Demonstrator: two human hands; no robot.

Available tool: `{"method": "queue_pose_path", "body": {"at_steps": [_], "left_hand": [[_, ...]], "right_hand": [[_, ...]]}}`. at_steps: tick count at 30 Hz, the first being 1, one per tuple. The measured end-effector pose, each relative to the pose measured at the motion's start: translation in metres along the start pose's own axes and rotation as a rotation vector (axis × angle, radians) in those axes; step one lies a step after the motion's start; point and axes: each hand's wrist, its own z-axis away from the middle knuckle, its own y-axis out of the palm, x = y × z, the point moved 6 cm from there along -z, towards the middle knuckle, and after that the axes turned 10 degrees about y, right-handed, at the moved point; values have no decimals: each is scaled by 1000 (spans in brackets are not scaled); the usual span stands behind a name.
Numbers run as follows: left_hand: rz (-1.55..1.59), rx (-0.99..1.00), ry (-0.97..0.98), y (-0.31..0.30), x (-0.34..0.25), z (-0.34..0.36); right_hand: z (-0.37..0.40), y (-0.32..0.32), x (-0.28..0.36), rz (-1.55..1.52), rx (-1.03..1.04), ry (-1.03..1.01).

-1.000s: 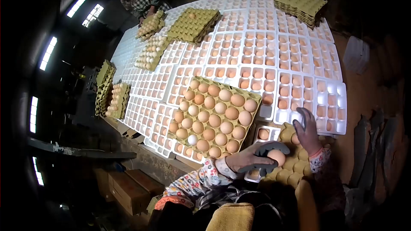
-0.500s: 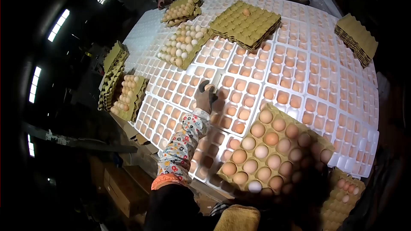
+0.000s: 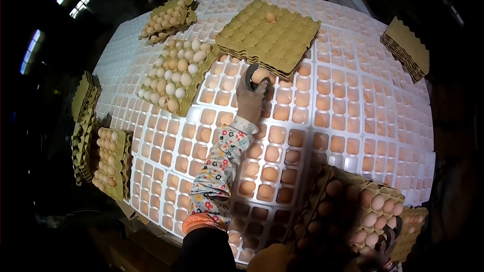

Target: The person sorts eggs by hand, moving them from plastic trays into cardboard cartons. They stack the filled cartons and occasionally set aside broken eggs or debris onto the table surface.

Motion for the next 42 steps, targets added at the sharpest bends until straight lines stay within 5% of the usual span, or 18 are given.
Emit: {"method": "queue_pose_path", "body": {"at_steps": [2,6,8,11,14,15,19,22,26,27,31,32,35,36,38,40,42], "left_hand": [[-190,-66,406,23,-3,-44],[-266,-147,417,60,-17,-98],[-484,13,378,75,-3,-109],[-637,78,136,82,-12,-86],[-429,135,200,71,26,-64],[-402,103,271,65,19,-30],[-485,356,2,69,7,106],[-424,336,53,89,-47,129],[-183,487,247,167,-153,139],[-327,543,334,189,-179,152],[-104,720,116,263,-213,246],[-162,824,189,280,-224,279],[-230,1059,56,331,-235,388],[-291,1131,214,353,-234,418],[-424,1201,579,400,-216,465],[-735,1226,588,444,-163,498],[-892,1282,621,475,-104,514]], "right_hand": [[4,-5,-6,2,-3,26],[12,-18,-16,-21,-17,49],[19,-24,-22,-34,-30,55],[30,-32,-30,-61,-49,58],[41,-46,-35,-91,-72,38],[44,-49,-35,-109,-82,31],[49,-54,-27,-158,-135,-18],[53,-64,-15,-167,-196,-109],[55,-79,8,-217,-304,-288],[57,-83,9,-263,-341,-308],[74,-79,-20,-586,-372,-194],[91,-78,-23,-610,-315,-199],[144,-97,-65,-404,-58,-612],[147,-121,-92,-291,-293,-636],[127,-180,-175,-228,-298,-324],[104,-232,-240,-118,-379,-39],[85,-233,-258,116,-225,-52]]}}
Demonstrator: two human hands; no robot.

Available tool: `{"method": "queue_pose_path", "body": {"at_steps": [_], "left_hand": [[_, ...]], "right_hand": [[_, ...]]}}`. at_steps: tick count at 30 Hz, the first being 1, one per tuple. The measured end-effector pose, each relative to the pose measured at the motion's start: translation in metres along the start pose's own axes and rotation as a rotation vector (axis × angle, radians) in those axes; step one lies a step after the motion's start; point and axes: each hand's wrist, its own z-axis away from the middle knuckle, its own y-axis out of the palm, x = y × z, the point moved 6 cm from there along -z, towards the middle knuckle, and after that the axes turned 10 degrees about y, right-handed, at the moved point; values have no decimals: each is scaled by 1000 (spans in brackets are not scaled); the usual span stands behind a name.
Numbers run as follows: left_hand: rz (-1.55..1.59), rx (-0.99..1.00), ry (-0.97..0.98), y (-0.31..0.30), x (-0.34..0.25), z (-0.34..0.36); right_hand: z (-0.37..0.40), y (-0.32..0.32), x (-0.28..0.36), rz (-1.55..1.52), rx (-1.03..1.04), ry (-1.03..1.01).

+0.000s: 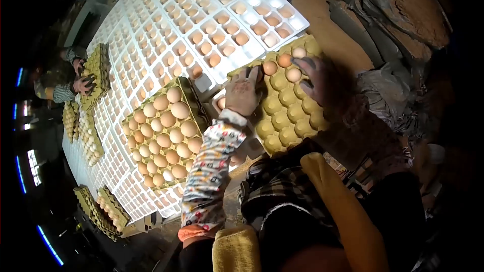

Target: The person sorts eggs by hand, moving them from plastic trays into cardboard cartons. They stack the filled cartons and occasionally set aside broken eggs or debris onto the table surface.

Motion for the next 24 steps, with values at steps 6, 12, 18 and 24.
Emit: {"method": "queue_pose_path", "body": {"at_steps": [6,12,18,24], "left_hand": [[1341,-391,-613,14,39,3],[205,105,-342,17,19,-47],[235,327,-187,14,18,-72],[539,-225,-399,6,81,-131]], "right_hand": [[-31,46,-54,-153,329,-131],[-63,26,-107,-853,249,54],[-89,33,-85,86,273,-273],[-168,15,-151,-703,167,151]]}}
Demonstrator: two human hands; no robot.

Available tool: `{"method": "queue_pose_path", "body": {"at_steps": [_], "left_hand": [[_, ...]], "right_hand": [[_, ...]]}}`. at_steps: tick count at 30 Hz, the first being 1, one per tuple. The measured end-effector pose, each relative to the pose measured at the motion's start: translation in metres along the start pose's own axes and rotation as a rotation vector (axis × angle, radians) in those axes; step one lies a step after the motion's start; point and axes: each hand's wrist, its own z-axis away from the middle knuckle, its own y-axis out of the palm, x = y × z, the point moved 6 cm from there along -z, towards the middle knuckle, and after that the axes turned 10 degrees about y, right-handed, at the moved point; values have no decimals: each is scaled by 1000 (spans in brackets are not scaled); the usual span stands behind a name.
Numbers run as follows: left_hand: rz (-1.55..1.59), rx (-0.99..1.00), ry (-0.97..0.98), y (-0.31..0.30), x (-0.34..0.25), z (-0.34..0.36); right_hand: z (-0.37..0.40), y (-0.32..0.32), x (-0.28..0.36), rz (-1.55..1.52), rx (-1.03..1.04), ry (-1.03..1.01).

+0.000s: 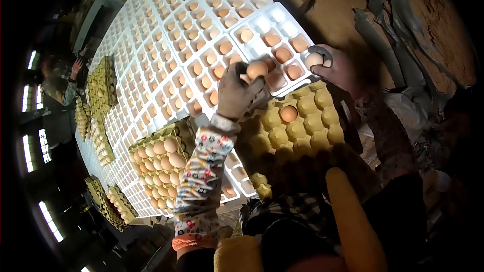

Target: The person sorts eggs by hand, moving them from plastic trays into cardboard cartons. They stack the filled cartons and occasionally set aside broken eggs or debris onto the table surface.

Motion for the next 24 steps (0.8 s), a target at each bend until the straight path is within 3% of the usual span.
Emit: {"method": "queue_pose_path", "body": {"at_steps": [1,2,4,5,6,8,10,11,12,13,14,15,16,17,18,19,20,21,22,24], "left_hand": [[-251,13,59,6,2,-24],[-502,25,124,11,4,-48],[-597,383,-43,34,38,-90],[-594,405,-36,39,42,-108],[-480,287,-79,42,44,-126],[-326,59,83,46,32,-165],[-402,-65,174,68,56,-192],[-529,-31,175,73,56,-190],[-649,10,168,75,54,-185],[-585,46,151,73,58,-186],[-317,24,228,69,68,-182],[-103,-16,206,60,72,-170],[109,-58,191,49,70,-152],[105,-173,171,35,65,-128],[128,-180,122,25,64,-104],[154,-250,127,16,58,-75],[266,-295,68,12,55,-44],[269,-310,-21,4,33,-14],[182,-326,42,-1,16,16],[-102,-269,143,-8,-27,75]], "right_hand": [[-10,1,3,322,-103,-154],[-22,3,0,369,-69,-93],[-45,9,-1,463,-2,29],[-55,6,14,356,-81,-15],[-71,6,4,115,-219,-109],[-101,10,2,-9,-374,-282],[-131,33,-27,-193,-218,-99],[-128,35,-14,-99,-247,-163],[-122,36,-5,144,-432,-431],[-107,42,3,16,-269,-245],[-85,45,23,-110,-122,-72],[-60,47,38,170,-28,-198],[-40,63,27,22,304,-35],[-6,69,41,175,349,-225],[20,83,41,420,476,-263],[44,96,41,828,508,-334],[55,104,38,949,359,-452],[55,104,36,930,351,-483],[50,101,40,914,342,-519],[31,92,44,719,522,-319]]}}
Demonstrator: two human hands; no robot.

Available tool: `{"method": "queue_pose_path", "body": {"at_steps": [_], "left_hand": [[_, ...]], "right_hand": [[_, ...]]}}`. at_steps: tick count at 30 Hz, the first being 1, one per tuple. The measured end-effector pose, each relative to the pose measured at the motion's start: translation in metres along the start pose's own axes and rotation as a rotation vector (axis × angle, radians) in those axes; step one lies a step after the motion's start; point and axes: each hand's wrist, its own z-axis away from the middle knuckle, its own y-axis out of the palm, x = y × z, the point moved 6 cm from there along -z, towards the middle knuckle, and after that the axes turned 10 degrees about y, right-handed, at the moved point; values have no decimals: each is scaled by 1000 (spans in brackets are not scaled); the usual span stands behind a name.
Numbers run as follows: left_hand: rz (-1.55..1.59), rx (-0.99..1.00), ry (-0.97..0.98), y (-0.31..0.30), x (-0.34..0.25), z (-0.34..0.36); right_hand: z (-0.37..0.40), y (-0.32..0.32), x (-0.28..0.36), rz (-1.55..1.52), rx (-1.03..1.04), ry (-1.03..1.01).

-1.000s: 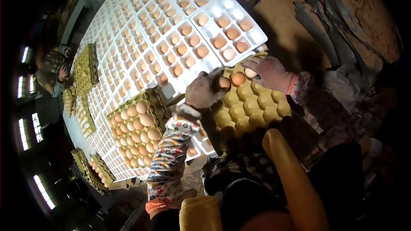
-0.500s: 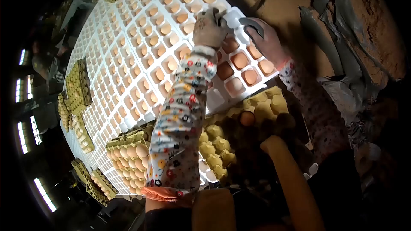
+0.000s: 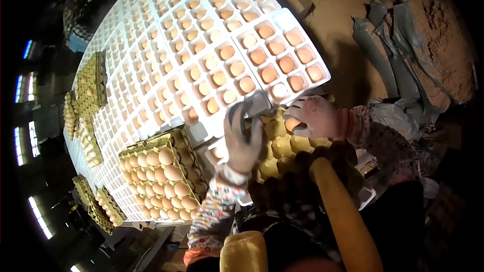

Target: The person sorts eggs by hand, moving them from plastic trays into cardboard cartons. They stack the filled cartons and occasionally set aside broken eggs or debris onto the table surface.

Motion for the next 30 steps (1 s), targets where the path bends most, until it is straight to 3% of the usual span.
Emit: {"method": "queue_pose_path", "body": {"at_steps": [1,3,4,5,6,7,8,10,13,14,15,17,18,20,22,24,26,28,29,30], "left_hand": [[-49,43,36,-7,-17,28],[-185,201,87,-17,-41,70],[-270,319,98,-18,-50,86],[-312,278,44,-20,-46,106],[-354,240,-6,-19,-38,125],[-422,186,-82,-23,-34,135],[-443,171,-119,-30,-35,133],[-414,127,-215,-45,-31,130],[-208,76,-458,-54,-3,163],[-78,89,-522,-49,16,181],[42,143,-627,-39,34,203],[99,228,-704,-40,19,192],[247,184,-653,-26,30,203],[72,265,-590,-32,11,193],[133,206,-590,-47,-10,183],[137,-77,-373,-86,-41,176],[198,-132,-413,-137,-46,173],[547,-504,-292,-204,-51,173],[527,-468,-462,-243,-47,181],[501,-622,-366,-277,-32,189]], "right_hand": [[-7,-6,-5,-134,92,35],[-21,-41,-17,-650,-57,-57],[-33,-56,-36,-860,-171,101],[-55,-65,-60,-1018,-311,192],[-71,-84,-85,-683,-589,291],[-86,-98,-101,-525,-794,255],[-108,-93,-129,-430,-821,326],[-127,-90,-128,-517,-617,241],[-93,-88,-88,-390,-739,128],[-67,-84,-70,-545,-717,225],[-39,-73,-64,-485,-712,336],[15,-24,-78,-511,-794,301],[38,6,-96,-600,-734,379],[72,59,-135,-728,-611,527],[82,-5,-30,-528,-664,667],[88,-31,-43,-149,-716,460],[94,-70,31,64,-763,3],[97,-96,110,-616,-868,-76],[96,-103,144,-530,-890,-125],[95,-106,173,-442,-918,-166]]}}
